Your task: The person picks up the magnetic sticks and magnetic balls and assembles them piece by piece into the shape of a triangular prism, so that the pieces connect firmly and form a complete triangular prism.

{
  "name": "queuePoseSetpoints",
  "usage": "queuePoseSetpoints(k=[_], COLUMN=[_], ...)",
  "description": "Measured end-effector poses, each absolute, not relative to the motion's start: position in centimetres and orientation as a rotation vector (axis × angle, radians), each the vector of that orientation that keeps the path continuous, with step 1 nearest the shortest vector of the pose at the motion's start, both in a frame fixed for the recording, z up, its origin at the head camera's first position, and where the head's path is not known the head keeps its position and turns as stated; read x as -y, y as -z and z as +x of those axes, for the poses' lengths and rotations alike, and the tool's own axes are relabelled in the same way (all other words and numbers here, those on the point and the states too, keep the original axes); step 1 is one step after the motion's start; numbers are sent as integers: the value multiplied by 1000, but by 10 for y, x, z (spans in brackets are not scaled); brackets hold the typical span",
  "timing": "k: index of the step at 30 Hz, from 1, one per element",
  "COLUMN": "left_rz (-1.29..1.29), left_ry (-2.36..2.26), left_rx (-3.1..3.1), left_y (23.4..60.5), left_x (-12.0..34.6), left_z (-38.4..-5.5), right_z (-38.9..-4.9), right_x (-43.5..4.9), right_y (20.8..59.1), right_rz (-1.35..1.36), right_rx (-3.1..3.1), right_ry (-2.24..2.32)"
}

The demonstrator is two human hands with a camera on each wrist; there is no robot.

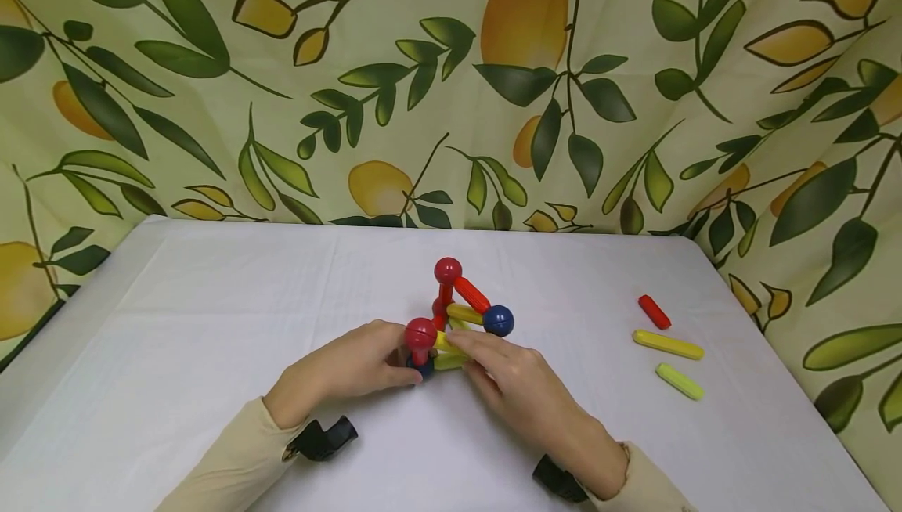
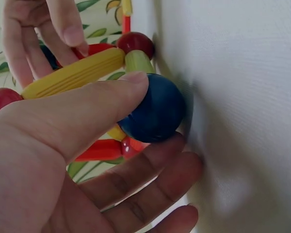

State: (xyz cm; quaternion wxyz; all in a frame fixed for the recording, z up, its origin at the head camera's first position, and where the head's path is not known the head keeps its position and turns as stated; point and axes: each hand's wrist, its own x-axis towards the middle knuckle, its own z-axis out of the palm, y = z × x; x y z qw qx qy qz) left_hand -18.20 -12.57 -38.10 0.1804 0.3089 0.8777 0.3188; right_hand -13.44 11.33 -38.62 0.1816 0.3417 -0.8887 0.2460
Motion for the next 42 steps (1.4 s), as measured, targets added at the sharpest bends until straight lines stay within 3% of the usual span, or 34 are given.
queuePoseSetpoints(k=[30, 42], left_rz=[871, 846], left_ry=[-958, -956], left_rx=[-2461, -2469], left_y=[381, 379], left_x=[124, 124], left_z=[-187, -186], right_z=[-131, -126], right_x=[-132, -153], right_y=[356, 349], right_rz=[1088, 926], right_rx=[2393, 2459], right_ry=[-1080, -1014])
